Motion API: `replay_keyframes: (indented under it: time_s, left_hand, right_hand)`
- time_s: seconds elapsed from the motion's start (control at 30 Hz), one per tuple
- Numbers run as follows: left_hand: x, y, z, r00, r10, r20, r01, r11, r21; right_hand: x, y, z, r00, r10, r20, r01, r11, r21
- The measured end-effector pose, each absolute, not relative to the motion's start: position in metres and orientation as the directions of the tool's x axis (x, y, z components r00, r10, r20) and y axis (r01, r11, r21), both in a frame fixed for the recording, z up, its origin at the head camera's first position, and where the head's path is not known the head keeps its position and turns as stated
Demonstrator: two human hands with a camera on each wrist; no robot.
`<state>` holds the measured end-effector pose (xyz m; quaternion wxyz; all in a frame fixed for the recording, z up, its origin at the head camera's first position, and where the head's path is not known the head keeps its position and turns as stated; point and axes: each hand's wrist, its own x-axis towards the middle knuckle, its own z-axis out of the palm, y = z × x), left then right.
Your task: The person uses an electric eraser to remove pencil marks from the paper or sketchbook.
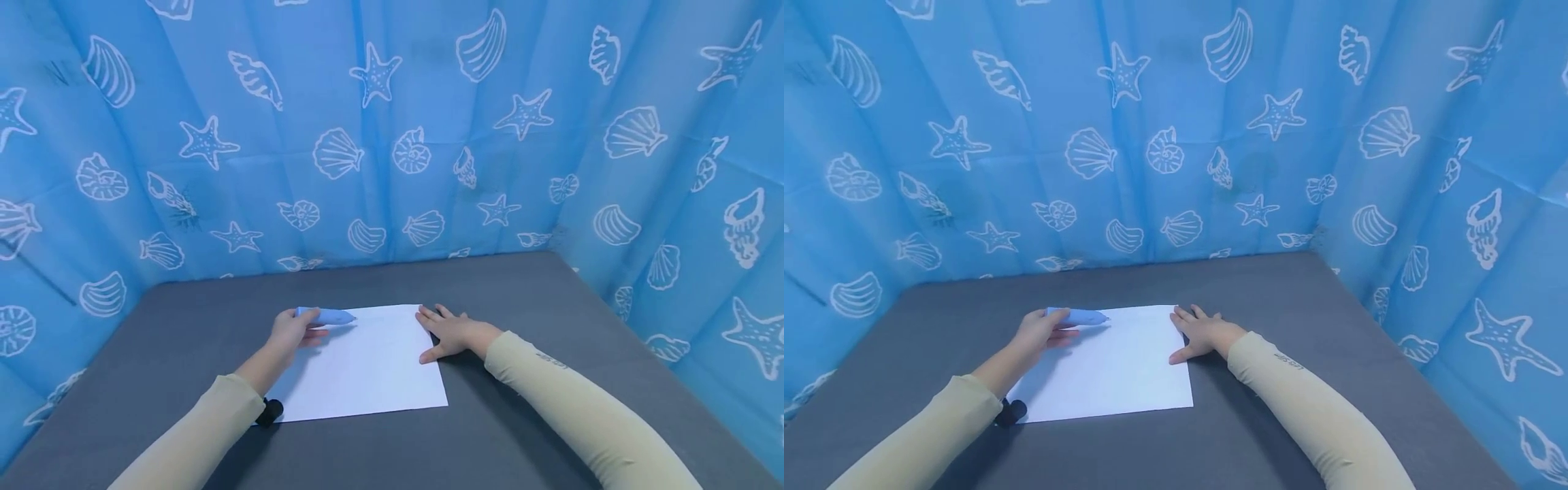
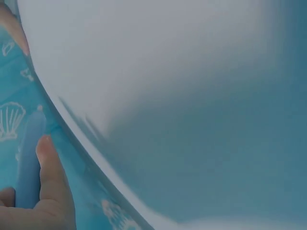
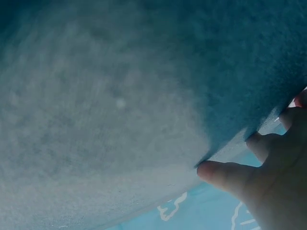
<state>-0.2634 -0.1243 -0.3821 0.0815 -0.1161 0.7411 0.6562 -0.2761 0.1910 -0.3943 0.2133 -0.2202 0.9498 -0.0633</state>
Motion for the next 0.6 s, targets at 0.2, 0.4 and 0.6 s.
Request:
replay_keyframes:
  time_s: [0.2,0.4,0.6]
  left_hand:
    - [-0.240,-0.159,-0.378,-0.964,-0.127,-0.234,-0.252,0.147,0.956]
    - [-0.223,-0.197,-0.380,-0.965,-0.169,-0.200,-0.230,0.183,0.956]
    - [-0.205,-0.221,-0.386,-0.938,-0.306,-0.166,-0.273,0.350,0.896]
  right_hand:
    - [-0.277,0.196,-0.390,-0.816,-0.450,-0.363,-0.393,0.892,-0.223]
    - [-0.277,0.199,-0.388,-0.811,-0.475,-0.341,-0.402,0.877,-0.265]
    - [-0.273,0.193,-0.389,-0.800,-0.490,-0.347,-0.408,0.867,-0.286]
